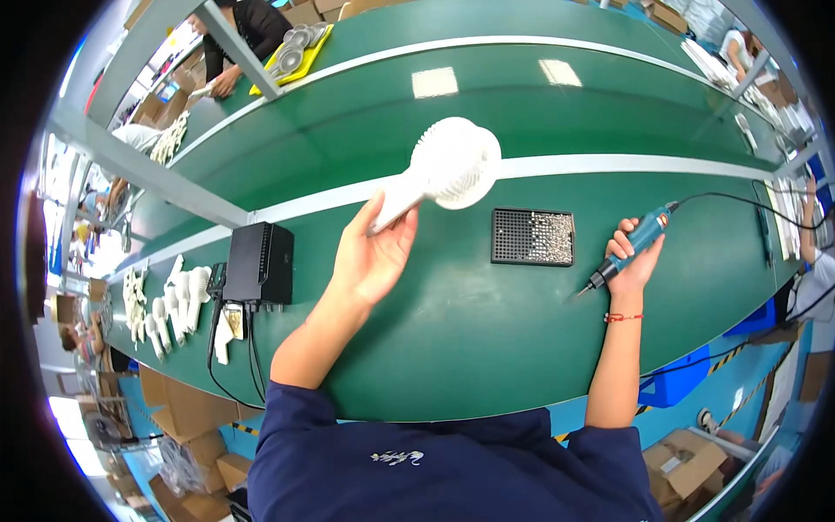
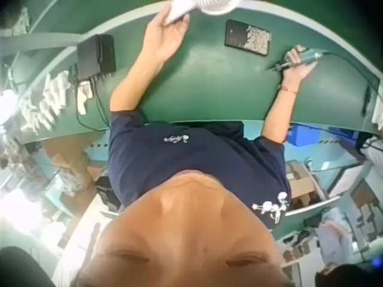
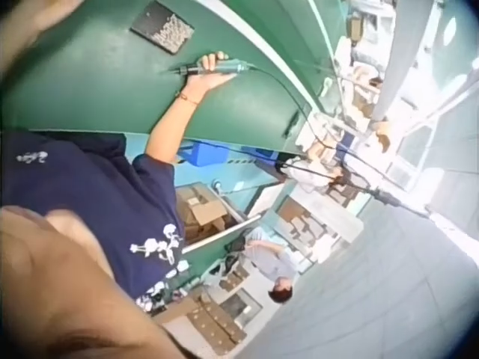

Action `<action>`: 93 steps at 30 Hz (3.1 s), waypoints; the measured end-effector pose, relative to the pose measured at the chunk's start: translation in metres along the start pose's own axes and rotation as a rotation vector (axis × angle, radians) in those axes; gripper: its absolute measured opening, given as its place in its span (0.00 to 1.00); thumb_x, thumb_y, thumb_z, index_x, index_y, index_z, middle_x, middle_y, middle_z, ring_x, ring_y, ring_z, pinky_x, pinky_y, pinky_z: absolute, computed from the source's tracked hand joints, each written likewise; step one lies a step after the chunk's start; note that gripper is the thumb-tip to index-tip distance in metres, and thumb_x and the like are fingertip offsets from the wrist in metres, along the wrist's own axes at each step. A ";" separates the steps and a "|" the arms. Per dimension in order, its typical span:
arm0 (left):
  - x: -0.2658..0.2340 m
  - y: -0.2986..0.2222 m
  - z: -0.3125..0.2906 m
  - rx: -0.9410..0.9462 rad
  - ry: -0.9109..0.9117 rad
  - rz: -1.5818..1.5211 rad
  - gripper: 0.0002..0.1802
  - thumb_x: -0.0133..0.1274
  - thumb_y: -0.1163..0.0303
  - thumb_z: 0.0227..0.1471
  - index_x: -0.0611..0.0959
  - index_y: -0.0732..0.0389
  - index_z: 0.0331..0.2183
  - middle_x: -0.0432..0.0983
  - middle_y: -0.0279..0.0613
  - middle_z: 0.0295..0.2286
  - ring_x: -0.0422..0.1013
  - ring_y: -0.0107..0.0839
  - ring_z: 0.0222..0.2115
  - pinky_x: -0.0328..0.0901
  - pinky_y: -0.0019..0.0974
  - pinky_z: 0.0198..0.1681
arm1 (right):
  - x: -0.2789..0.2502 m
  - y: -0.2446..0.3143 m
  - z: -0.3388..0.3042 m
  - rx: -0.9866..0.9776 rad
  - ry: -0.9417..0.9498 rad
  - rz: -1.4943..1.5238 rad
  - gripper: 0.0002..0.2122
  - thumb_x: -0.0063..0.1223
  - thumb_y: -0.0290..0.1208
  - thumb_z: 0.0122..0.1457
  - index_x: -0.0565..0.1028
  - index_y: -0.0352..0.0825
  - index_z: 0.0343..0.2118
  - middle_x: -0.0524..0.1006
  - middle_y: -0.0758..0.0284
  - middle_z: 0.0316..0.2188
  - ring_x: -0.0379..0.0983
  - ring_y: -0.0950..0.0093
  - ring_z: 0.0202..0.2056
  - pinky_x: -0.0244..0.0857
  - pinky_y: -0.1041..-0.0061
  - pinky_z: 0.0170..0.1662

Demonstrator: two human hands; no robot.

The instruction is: Assemble small handheld electric fans using an electric screwdriver on a factory production line.

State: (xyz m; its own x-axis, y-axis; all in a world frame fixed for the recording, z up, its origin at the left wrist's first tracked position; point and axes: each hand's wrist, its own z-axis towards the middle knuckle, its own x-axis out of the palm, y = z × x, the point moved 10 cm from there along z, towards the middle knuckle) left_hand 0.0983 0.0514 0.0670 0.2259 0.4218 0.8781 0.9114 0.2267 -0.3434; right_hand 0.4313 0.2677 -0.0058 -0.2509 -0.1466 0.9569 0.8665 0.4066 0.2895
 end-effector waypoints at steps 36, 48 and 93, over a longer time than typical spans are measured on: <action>0.093 -0.017 -0.076 0.058 0.775 0.223 0.24 0.38 0.50 0.63 0.69 0.65 0.37 0.65 0.37 0.19 0.61 0.24 0.12 0.61 0.32 0.14 | 0.000 -0.001 -0.003 0.006 -0.017 -0.069 0.21 0.29 0.48 0.68 0.63 0.30 0.41 0.64 0.65 0.33 0.55 0.79 0.20 0.56 0.80 0.23; 0.091 -0.023 -0.070 0.098 0.705 0.236 0.24 0.37 0.50 0.63 0.68 0.66 0.39 0.67 0.38 0.20 0.62 0.26 0.12 0.62 0.32 0.14 | -0.003 0.000 -0.003 -0.018 -0.100 -0.097 0.24 0.26 0.52 0.68 0.64 0.31 0.40 0.65 0.65 0.32 0.55 0.80 0.18 0.56 0.81 0.21; 0.061 -0.006 -0.038 0.060 0.494 0.268 0.21 0.36 0.53 0.65 0.68 0.63 0.42 0.71 0.43 0.30 0.64 0.24 0.17 0.62 0.29 0.18 | -0.004 0.001 -0.003 -0.023 -0.117 -0.121 0.25 0.27 0.53 0.67 0.65 0.32 0.39 0.66 0.65 0.33 0.56 0.81 0.18 0.56 0.82 0.21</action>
State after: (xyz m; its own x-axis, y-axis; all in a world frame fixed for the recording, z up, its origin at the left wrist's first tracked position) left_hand 0.1198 0.0428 0.1352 0.5943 0.0134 0.8041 0.7821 0.2234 -0.5817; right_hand 0.4343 0.2663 -0.0092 -0.4014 -0.0868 0.9118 0.8362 0.3716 0.4035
